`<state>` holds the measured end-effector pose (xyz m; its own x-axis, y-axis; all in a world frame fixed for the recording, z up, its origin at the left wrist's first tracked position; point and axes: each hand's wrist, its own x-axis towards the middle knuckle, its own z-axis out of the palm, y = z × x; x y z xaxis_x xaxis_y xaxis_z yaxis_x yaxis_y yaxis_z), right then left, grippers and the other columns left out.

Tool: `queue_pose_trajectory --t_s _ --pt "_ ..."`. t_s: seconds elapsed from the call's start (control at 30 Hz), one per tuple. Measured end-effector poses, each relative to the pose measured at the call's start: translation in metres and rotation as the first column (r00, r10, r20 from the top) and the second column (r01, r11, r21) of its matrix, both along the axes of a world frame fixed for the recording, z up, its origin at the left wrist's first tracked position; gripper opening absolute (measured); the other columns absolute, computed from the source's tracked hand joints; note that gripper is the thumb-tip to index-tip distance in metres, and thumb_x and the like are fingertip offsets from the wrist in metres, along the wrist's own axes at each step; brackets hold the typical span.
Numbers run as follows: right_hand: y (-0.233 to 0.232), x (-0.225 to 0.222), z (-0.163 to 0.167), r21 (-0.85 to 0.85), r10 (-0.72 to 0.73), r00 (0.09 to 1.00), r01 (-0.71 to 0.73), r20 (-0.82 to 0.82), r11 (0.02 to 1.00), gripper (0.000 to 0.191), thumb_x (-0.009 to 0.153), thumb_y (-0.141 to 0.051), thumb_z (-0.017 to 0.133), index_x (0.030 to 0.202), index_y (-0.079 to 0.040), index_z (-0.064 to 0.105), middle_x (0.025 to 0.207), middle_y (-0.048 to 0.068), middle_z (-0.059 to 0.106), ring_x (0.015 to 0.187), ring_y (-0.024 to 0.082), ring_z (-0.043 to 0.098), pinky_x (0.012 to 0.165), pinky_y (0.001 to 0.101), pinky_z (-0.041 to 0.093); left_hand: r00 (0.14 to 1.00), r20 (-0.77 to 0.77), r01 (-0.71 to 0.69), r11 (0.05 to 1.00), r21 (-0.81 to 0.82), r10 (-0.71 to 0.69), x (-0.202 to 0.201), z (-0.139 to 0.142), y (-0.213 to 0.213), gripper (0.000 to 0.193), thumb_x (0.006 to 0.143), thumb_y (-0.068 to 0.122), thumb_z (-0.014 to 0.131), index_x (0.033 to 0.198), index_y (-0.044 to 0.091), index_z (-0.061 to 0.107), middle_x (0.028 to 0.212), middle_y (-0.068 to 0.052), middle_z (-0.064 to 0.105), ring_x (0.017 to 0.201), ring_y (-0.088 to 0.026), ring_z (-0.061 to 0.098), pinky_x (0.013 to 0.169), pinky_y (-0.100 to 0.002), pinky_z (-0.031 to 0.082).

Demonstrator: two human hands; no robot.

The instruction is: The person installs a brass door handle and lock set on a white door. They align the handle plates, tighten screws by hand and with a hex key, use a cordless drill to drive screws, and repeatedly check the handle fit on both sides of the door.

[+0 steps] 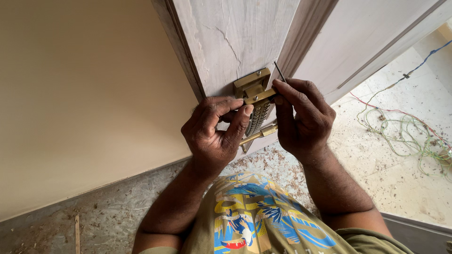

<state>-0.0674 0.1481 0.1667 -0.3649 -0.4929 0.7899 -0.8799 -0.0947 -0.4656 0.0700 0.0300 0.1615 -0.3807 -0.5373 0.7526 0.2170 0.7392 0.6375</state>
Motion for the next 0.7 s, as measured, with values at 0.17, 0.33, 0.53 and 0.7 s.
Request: queue_pose_trajectory --t_s 0.17,0.33,0.53,0.7 --pt "-0.005 -0.005 0.002 -0.035 -0.012 0.999 0.011 -0.031 0.999 0.022 0.101 0.005 0.078 0.121 -0.002 0.073 0.108 0.013 0.074 0.092 0.019 0.075 0.078 0.0262 0.060 0.992 -0.013 -0.126 0.976 -0.178 0.126 -0.002 0.000 -0.006 0.020 0.097 0.005 0.085 0.107 0.004 0.068 0.101 -0.008 0.074 0.088 -0.019 0.076 0.077 -0.028 0.063" --pt "-0.010 -0.007 -0.009 -0.087 -0.006 0.998 0.001 -0.060 0.996 0.021 0.100 0.005 0.081 0.118 0.001 0.072 0.109 0.015 0.073 0.093 0.021 0.075 0.079 0.0285 0.060 0.976 -0.006 -0.211 0.944 -0.254 0.216 -0.001 0.001 -0.008 0.024 0.092 0.006 0.089 0.104 0.005 0.068 0.095 -0.007 0.073 0.085 -0.020 0.074 0.074 -0.030 0.060" --pt "0.004 -0.009 -0.036 -0.156 0.092 0.993 -0.079 0.079 0.985 0.013 0.111 0.006 0.057 0.121 0.007 0.066 0.114 0.021 0.069 0.092 0.024 0.074 0.082 0.0322 0.065 0.985 0.020 -0.164 0.958 -0.233 0.174 0.014 -0.019 -0.004 0.031 0.091 0.016 0.090 0.110 0.006 0.067 0.097 -0.008 0.072 0.087 -0.022 0.073 0.075 -0.034 0.061" --pt "0.029 0.009 -0.084 -0.154 0.394 0.911 -0.376 0.117 0.914 0.014 0.112 0.000 0.060 0.121 0.011 0.062 0.109 0.022 0.072 0.091 0.030 0.076 0.081 0.0372 0.066 1.000 0.009 0.009 0.997 -0.074 -0.008 0.048 -0.077 0.018 0.037 0.095 0.022 0.087 0.124 0.009 0.066 0.111 -0.007 0.070 0.096 -0.023 0.073 0.079 -0.033 0.062"
